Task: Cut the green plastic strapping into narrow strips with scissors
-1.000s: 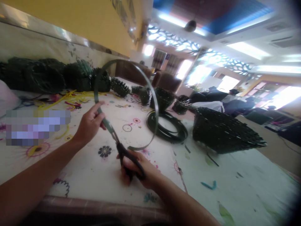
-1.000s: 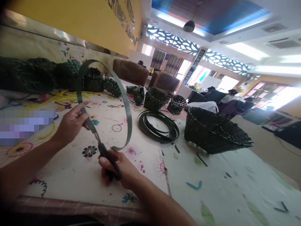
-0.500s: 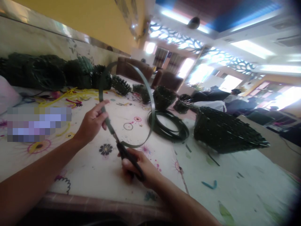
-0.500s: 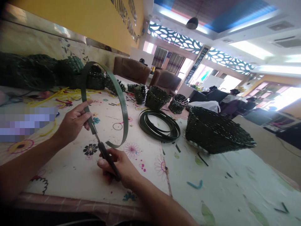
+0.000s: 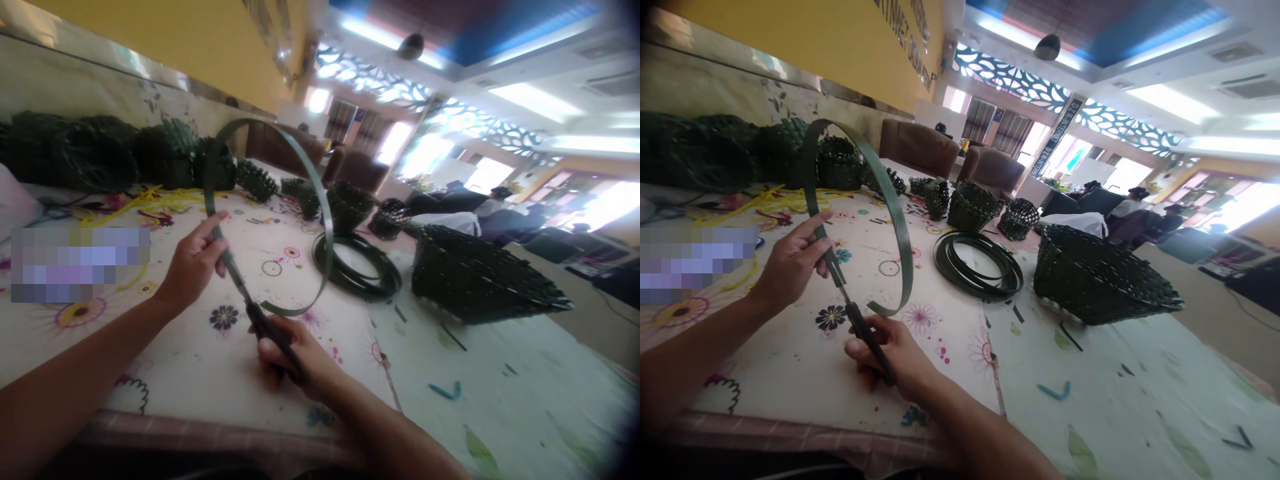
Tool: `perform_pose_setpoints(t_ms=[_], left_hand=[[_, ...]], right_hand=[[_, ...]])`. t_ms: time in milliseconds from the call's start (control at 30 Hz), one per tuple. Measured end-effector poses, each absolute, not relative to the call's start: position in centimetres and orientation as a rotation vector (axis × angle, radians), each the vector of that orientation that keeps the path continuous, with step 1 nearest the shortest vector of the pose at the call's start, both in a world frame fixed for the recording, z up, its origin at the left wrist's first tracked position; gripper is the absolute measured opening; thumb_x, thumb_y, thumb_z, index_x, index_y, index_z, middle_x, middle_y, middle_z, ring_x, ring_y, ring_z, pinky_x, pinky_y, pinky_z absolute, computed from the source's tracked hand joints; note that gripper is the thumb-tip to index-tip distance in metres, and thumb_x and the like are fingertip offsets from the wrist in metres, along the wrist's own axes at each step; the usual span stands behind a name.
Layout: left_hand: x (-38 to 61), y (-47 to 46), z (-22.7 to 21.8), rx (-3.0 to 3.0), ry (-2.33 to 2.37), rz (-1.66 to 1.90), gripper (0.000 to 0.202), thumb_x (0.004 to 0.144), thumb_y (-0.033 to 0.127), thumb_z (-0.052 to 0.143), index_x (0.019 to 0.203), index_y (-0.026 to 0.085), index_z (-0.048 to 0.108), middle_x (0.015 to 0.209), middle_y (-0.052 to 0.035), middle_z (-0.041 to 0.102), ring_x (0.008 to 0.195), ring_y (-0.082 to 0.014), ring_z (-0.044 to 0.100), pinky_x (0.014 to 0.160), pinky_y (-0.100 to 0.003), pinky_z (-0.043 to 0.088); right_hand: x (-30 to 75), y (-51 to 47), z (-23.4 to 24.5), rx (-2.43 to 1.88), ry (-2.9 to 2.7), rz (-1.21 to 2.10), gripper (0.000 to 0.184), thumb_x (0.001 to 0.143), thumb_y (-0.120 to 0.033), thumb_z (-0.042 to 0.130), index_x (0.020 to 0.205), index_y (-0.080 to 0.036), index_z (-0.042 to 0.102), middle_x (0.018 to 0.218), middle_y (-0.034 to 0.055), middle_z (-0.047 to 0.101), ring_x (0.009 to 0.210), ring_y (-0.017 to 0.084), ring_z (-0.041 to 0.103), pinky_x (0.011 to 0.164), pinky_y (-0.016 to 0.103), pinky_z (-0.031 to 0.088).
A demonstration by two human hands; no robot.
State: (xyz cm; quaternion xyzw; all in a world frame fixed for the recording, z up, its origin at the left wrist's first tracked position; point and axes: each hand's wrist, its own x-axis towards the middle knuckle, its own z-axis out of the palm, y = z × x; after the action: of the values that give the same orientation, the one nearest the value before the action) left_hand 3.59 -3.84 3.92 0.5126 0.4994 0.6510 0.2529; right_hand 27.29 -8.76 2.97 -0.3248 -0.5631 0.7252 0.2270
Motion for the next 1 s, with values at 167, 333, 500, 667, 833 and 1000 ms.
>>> perform_pose_setpoints(t_ms=[167,333,500,667,833,1000], left_hand=[[3.84,-3.83,3.96,1.356,1.356,1.792,0.058,0.090,0.025,0.065,0.148,0.021,0.057,0.061,0.0050,0.054,0.042,-0.0080,0.049,0.042,-0.020,0.044],[3.95,-3.90,3.86,1.320,1.309,1.813,0.059,0.089,0.027,0.066,0.147,0.021,0.058,0.059,0.0050,0.054,0.041,-0.0086,0.048,0.040,-0.020,0.041],[3.98,-3.96,3.98,1.331,1.289,1.899,0.050,0.095,0.035,0.061,0.143,0.023,0.059,0.067,0.0032,0.058,0.043,-0.0082,0.048,0.040,-0.020,0.041],[3.79,-3.75,4.02,1.340,1.314,1.973,0.047,0.093,0.029,0.062,0.140,0.024,0.061,0.070,0.0029,0.059,0.045,-0.0079,0.047,0.042,-0.020,0.042],[3.71,-3.76,4.02,1.318,1.312,1.937,0.047,0.092,0.030,0.063,0.138,0.024,0.063,0.067,0.0029,0.057,0.043,-0.0082,0.045,0.041,-0.021,0.040],[3.82,-3.88,4.12,1.288,1.272,1.948,0.048,0.091,0.028,0.063,0.138,0.023,0.062,0.069,0.0021,0.058,0.044,-0.0082,0.044,0.041,-0.022,0.038]], right_hand=[[27.18,-8.84,2.75,-0.883,-1.522,2.010,0.072,0.066,-0.069,0.084,0.107,-0.015,0.060,0.059,-0.0069,0.056,0.045,0.008,0.049,0.042,0.021,0.044],[27.20,-9.04,2.92,-0.868,-1.548,1.988,0.070,0.070,-0.069,0.081,0.107,-0.014,0.060,0.057,-0.0076,0.054,0.044,0.008,0.047,0.042,0.021,0.040],[27.34,-9.18,2.99,-0.880,-1.570,1.977,0.067,0.071,-0.068,0.080,0.105,-0.014,0.061,0.054,-0.0083,0.051,0.043,0.008,0.046,0.041,0.021,0.037],[27.43,-9.20,3.03,-0.888,-1.614,1.959,0.069,0.070,-0.072,0.079,0.104,-0.015,0.060,0.055,-0.0083,0.050,0.044,0.008,0.045,0.042,0.021,0.038],[27.28,-9.27,2.74,-0.910,-1.594,1.963,0.069,0.067,-0.072,0.081,0.100,-0.015,0.061,0.053,-0.0087,0.050,0.041,0.007,0.043,0.039,0.020,0.036],[27.24,-9.42,2.57,-0.903,-1.615,1.958,0.062,0.071,-0.067,0.080,0.098,-0.015,0.062,0.047,-0.0093,0.049,0.037,0.007,0.041,0.036,0.019,0.033]])
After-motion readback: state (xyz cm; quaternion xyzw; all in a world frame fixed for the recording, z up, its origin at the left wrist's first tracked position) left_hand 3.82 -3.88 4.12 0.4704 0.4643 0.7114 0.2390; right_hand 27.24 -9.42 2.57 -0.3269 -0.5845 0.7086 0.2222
